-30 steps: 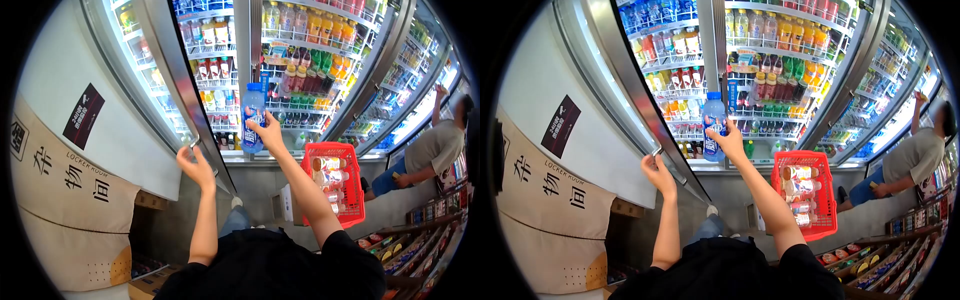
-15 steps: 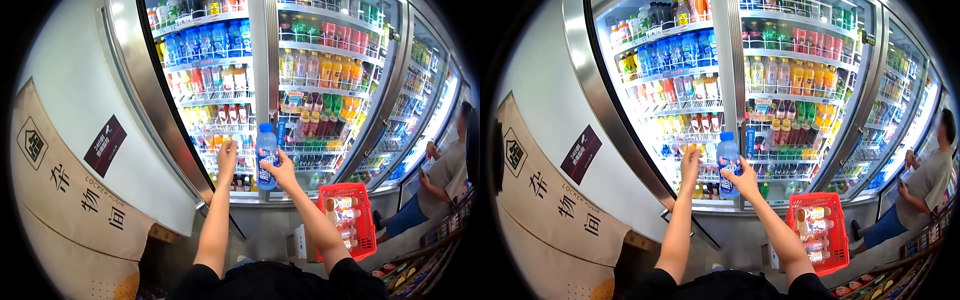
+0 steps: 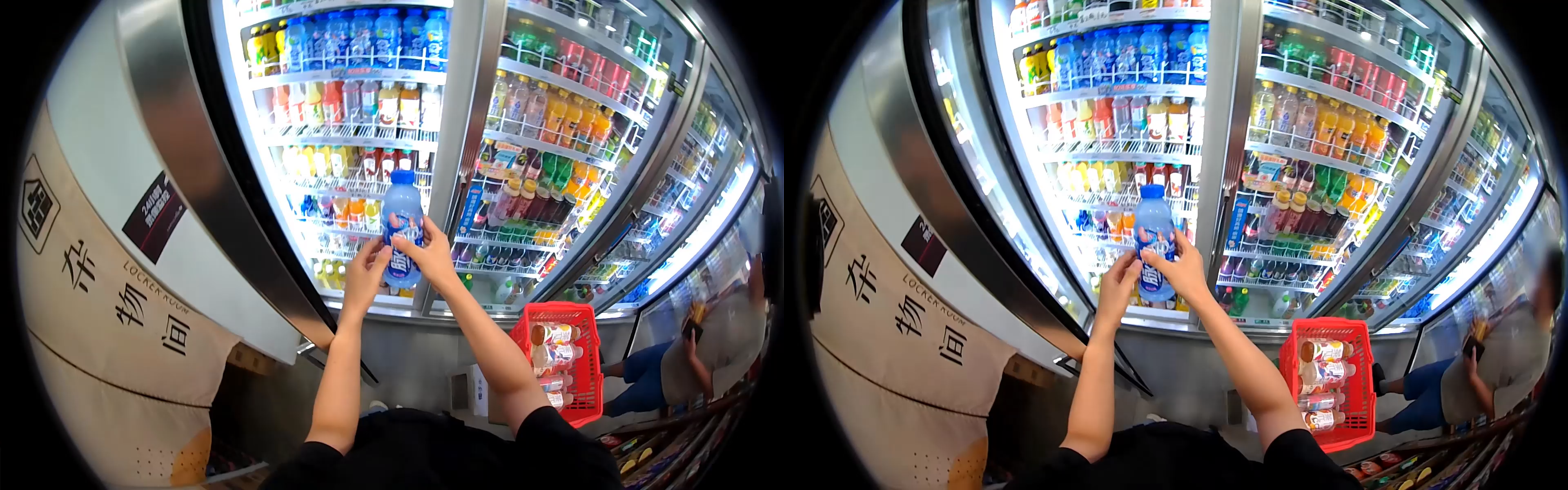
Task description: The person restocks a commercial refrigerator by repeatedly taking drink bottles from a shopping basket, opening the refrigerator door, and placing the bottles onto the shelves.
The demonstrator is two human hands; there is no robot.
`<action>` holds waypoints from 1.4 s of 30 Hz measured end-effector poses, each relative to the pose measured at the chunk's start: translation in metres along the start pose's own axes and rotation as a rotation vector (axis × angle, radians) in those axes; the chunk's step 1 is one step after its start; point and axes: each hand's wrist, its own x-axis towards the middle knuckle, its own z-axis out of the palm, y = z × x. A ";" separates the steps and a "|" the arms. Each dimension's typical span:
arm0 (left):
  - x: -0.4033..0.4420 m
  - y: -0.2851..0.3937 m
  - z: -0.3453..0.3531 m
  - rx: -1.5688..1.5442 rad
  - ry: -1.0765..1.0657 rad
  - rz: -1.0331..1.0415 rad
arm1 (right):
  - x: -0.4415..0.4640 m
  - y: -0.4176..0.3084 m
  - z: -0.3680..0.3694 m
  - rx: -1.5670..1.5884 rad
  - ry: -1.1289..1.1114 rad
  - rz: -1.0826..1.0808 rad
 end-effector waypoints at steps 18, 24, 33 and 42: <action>0.010 0.042 -0.181 0.274 -0.078 0.012 | 0.022 -0.008 0.168 0.119 -0.321 -0.008; 0.052 0.035 -0.198 0.367 -0.128 0.075 | 0.043 -0.014 0.189 0.210 -0.293 0.079; 0.112 0.007 -0.216 0.236 -0.127 0.007 | 0.095 0.032 0.205 0.068 -0.300 0.070; 0.216 0.015 -0.187 0.373 -0.088 0.120 | 0.194 0.049 0.189 -0.042 -0.216 -0.095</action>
